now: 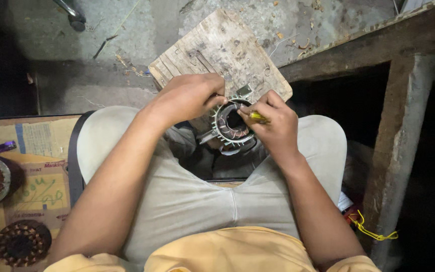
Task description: The person sits on the floor and uses a yellow-handled screwdriver to adjust and secure copper windings on a motor stator resting on a wooden block. The person repeatedly pokes and presses the windings into the slots while rotating the stator to access different sections.
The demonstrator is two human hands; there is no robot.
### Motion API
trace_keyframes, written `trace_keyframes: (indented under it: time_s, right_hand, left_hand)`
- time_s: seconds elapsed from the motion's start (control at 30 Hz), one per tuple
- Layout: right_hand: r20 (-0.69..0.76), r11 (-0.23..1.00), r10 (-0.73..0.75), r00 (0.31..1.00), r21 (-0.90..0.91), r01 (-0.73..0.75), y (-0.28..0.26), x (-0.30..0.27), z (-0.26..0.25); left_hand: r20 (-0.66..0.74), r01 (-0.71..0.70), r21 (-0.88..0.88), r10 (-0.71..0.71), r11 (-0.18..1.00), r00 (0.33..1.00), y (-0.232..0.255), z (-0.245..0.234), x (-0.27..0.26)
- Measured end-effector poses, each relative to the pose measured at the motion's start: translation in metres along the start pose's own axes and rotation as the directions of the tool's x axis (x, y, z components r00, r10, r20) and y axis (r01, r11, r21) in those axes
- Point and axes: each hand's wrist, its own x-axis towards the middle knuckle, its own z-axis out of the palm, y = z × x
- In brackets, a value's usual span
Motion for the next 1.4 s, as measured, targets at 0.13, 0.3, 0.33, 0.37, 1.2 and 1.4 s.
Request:
trace_keyframes:
  time_s: [0.13, 0.3, 0.33, 0.37, 1.2, 1.4]
  right_hand:
    - [0.02, 0.995, 0.04, 0.999, 0.091, -0.042, 0.006, 0.001, -0.007]
    - [0.003, 0.986, 0.089, 0.996, 0.141, -0.088, 0.015, 0.002, -0.005]
    - [0.0, 0.984, 0.092, 0.996, 0.155, -0.091, 0.017, 0.002, -0.005]
    - [-0.002, 0.981, 0.097, 0.995, 0.169, -0.096, 0.019, 0.003, -0.005]
    - [0.158, 0.925, 0.198, 0.967, 0.297, -0.238, 0.04, 0.003, 0.005]
    - [0.125, 0.94, 0.17, 0.977, 0.278, -0.199, 0.038, 0.004, 0.006]
  left_hand:
    - [-0.019, 0.01, 0.001, -0.01, 1.0, 1.0, -0.002, -0.003, 0.001]
    - [-0.001, 0.111, -0.012, -0.111, 0.994, 0.994, 0.001, -0.001, 0.003]
    - [0.008, 0.139, -0.033, -0.139, 0.99, 0.99, 0.002, 0.0, 0.003]
    - [0.002, 0.113, -0.043, -0.113, 0.993, 0.994, 0.003, 0.0, 0.003]
    - [-0.141, -0.076, -0.051, 0.068, 0.996, 0.988, 0.001, 0.011, 0.013]
    - [-0.155, -0.034, -0.116, 0.016, 0.993, 0.988, 0.003, 0.002, 0.014]
